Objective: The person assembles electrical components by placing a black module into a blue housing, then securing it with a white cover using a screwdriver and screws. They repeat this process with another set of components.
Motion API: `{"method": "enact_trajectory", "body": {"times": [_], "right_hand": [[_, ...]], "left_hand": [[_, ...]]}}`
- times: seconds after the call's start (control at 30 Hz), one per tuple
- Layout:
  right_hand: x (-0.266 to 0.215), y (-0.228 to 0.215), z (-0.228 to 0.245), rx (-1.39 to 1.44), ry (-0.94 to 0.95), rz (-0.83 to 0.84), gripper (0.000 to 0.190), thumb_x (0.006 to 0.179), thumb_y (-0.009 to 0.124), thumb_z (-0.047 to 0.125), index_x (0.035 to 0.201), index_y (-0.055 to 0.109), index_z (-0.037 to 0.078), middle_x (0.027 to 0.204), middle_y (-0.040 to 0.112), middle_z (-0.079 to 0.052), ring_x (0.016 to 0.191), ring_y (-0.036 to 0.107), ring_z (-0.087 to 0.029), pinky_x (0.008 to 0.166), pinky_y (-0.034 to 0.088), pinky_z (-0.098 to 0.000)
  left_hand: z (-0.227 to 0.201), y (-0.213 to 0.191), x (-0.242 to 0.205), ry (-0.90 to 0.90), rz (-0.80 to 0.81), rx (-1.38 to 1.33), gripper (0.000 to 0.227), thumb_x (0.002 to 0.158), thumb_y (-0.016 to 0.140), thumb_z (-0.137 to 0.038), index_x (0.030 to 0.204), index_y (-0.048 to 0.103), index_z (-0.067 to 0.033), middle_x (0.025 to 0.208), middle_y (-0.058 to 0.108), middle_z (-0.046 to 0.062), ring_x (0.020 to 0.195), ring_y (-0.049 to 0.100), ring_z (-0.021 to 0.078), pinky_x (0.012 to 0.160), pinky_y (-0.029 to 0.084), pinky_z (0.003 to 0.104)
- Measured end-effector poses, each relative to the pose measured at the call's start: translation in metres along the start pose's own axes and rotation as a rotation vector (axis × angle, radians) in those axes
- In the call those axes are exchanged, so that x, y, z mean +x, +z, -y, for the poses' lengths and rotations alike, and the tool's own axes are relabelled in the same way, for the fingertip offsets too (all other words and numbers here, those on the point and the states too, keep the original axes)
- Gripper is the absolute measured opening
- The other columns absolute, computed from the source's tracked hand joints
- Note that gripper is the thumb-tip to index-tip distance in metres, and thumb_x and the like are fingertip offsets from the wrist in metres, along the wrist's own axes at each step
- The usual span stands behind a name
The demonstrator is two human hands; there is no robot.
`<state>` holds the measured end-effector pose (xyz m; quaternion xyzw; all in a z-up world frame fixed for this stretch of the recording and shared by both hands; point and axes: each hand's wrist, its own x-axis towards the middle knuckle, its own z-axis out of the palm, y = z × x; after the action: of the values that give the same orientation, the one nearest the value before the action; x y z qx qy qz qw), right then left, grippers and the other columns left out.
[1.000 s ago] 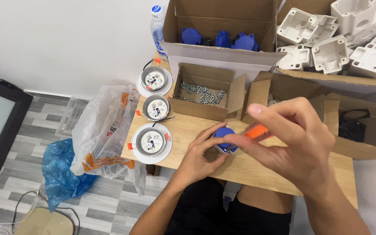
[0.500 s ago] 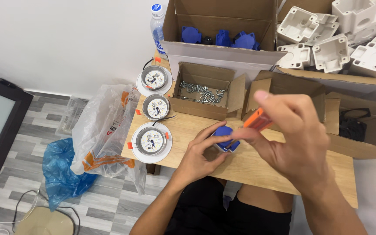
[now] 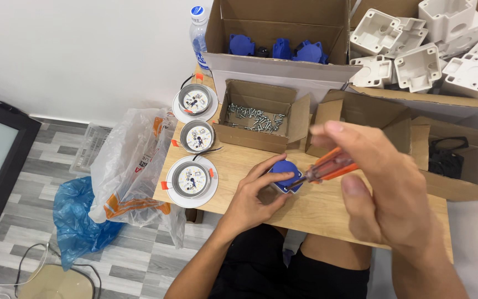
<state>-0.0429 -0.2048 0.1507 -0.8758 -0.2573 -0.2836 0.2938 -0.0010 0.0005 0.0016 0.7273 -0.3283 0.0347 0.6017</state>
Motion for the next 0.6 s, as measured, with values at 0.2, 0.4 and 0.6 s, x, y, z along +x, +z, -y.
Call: {"method": "enact_trajectory", "body": {"times": [0.2, 0.4, 0.6], "right_hand": [[-0.008, 0.005, -0.002, -0.031, 0.047, -0.027, 0.049, 0.091, 0.087, 0.023, 0.132, 0.063, 0.011, 0.120, 0.074, -0.008, 0.086, 0.078, -0.008, 0.088, 0.058, -0.0194], [-0.002, 0.005, 0.003, -0.152, -0.050, 0.023, 0.046, 0.106, 0.050, 0.032, 0.141, 0.056, 0.003, 0.135, 0.065, -0.020, 0.119, 0.069, -0.032, 0.095, 0.056, -0.0392], [-0.003, 0.011, -0.006, 0.068, -0.060, -0.078, 0.056, 0.091, 0.093, 0.017, 0.134, 0.058, 0.015, 0.117, 0.068, -0.015, 0.093, 0.081, -0.013, 0.087, 0.066, -0.0234]], "left_hand": [[0.000, 0.000, 0.000, -0.004, 0.004, 0.006, 0.041, 0.091, 0.079, -0.008, 0.129, 0.067, -0.0177, 0.155, 0.055, 0.016, 0.144, 0.057, 0.0295, 0.121, 0.044, 0.040], [0.003, 0.000, -0.001, 0.000, 0.009, 0.010, 0.043, 0.089, 0.080, -0.006, 0.128, 0.068, -0.0178, 0.155, 0.055, 0.016, 0.143, 0.058, 0.0292, 0.121, 0.043, 0.040], [0.005, 0.001, -0.002, 0.007, 0.003, 0.009, 0.042, 0.091, 0.080, -0.009, 0.129, 0.067, -0.0192, 0.155, 0.055, 0.016, 0.143, 0.058, 0.0295, 0.121, 0.044, 0.040]]}}
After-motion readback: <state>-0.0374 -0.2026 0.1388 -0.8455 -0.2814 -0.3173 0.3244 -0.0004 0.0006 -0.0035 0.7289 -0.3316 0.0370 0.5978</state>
